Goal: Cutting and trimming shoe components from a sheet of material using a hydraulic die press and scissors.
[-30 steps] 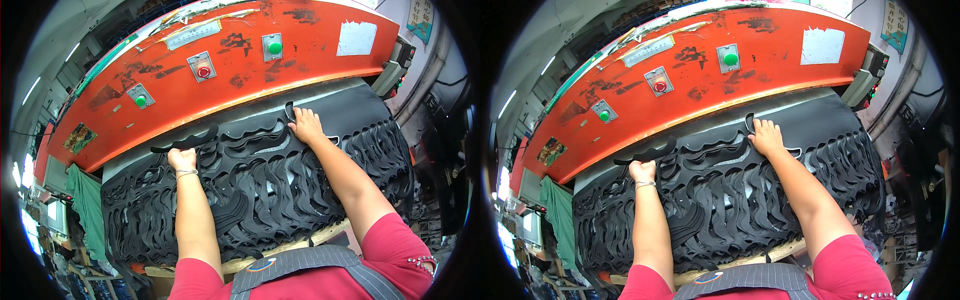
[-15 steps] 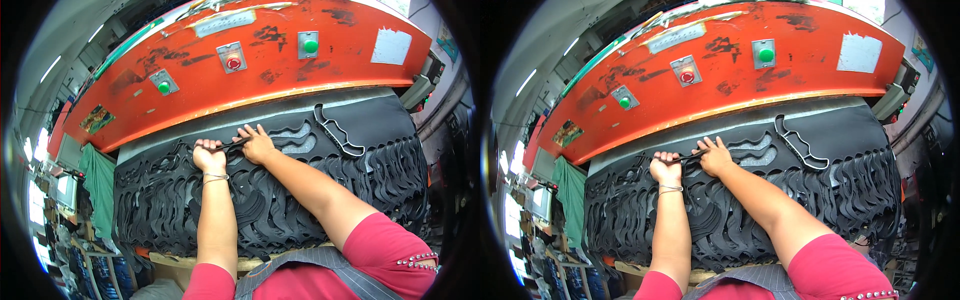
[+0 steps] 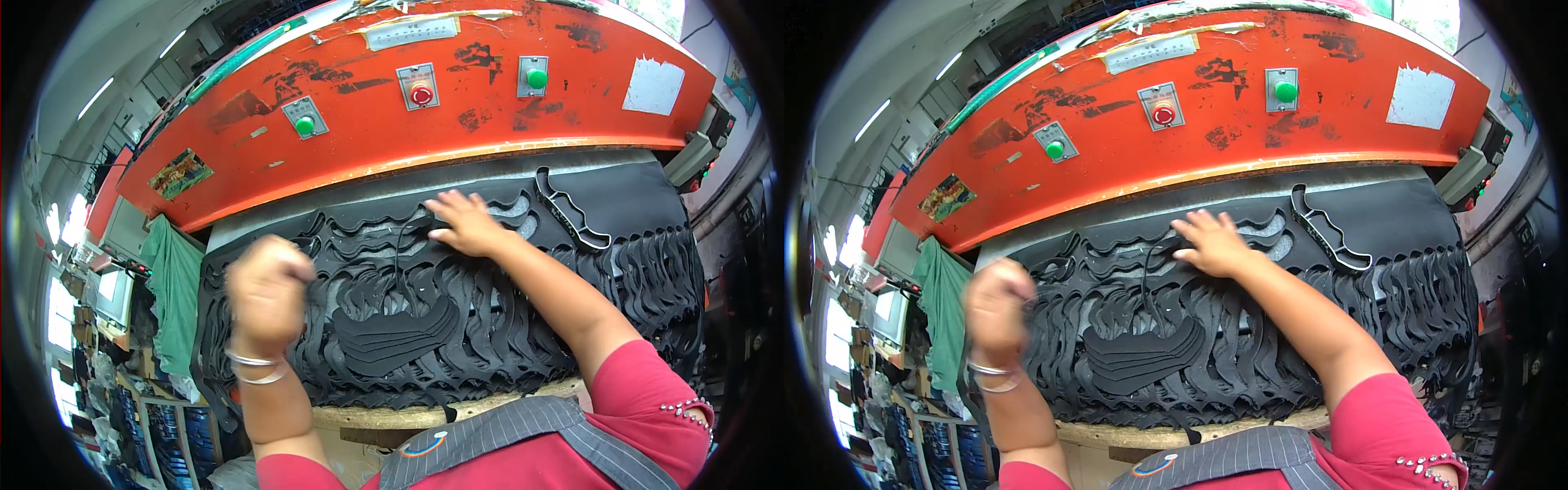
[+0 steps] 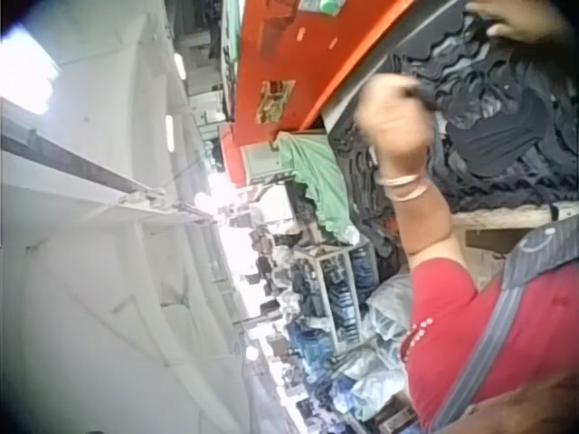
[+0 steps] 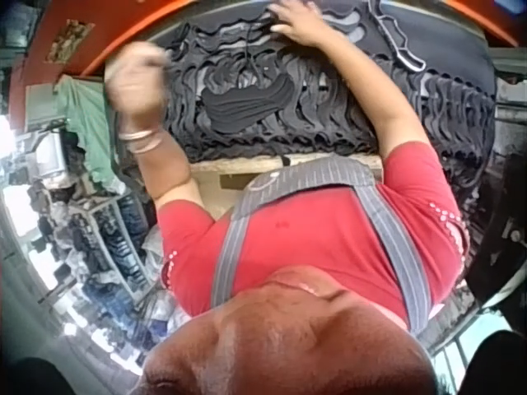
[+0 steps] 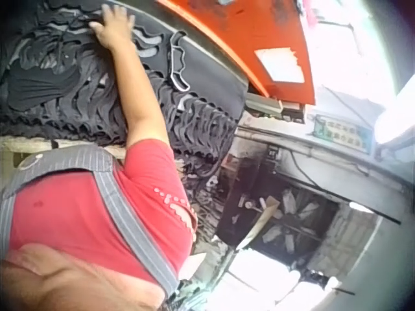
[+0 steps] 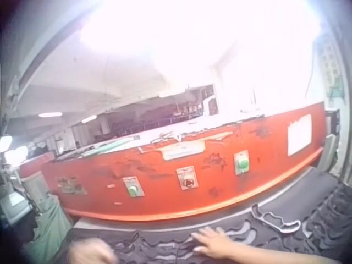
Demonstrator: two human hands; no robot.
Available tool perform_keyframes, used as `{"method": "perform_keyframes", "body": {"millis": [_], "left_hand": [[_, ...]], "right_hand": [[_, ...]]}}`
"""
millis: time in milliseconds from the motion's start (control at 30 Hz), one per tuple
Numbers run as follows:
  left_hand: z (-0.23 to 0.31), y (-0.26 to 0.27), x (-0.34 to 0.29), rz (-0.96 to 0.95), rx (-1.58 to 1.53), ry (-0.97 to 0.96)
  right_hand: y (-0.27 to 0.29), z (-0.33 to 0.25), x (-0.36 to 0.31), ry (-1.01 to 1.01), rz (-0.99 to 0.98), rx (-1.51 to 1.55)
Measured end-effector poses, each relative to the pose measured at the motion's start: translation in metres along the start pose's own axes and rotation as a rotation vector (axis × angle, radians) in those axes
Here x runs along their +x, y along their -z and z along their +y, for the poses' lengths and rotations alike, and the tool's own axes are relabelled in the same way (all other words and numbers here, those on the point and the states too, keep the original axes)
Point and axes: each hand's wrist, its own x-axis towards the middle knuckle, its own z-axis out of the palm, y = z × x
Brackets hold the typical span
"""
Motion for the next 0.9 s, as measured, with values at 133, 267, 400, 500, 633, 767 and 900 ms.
{"method": "perform_keyframes", "body": {"millis": [133, 267, 400, 500, 633, 767, 900], "left_hand": [[-0.022, -0.075, -0.107, -0.583, 0.058, 0.273], [0.002, -0.123, -0.097, -0.317, -0.22, 0.266], [0.044, -0.184, -0.067, -0.29, -0.585, 0.351], [0.052, -0.245, -0.065, -0.095, -0.819, 0.628], [0.084, -0.291, -0.043, 0.213, -1.206, 0.76], [0.134, -0.325, -0.027, 0.186, -1.048, 0.514], [0.168, -0.351, -0.017, 0.142, -0.658, 0.36]], "right_hand": [[0.054, 0.013, -0.08, -0.282, 0.242, -0.213], [0.055, 0.071, -0.143, -0.631, 0.157, -0.508], [0.056, 0.104, -0.155, -0.56, 0.295, -0.186], [0.082, 0.077, -0.155, -0.408, 0.386, 0.176], [0.113, 0.039, -0.2, 0.169, 0.347, 0.313], [0.114, 0.059, -0.245, 0.11, 0.082, 0.62], [0.144, 0.088, -0.267, 0.238, -0.123, 0.548]]}}
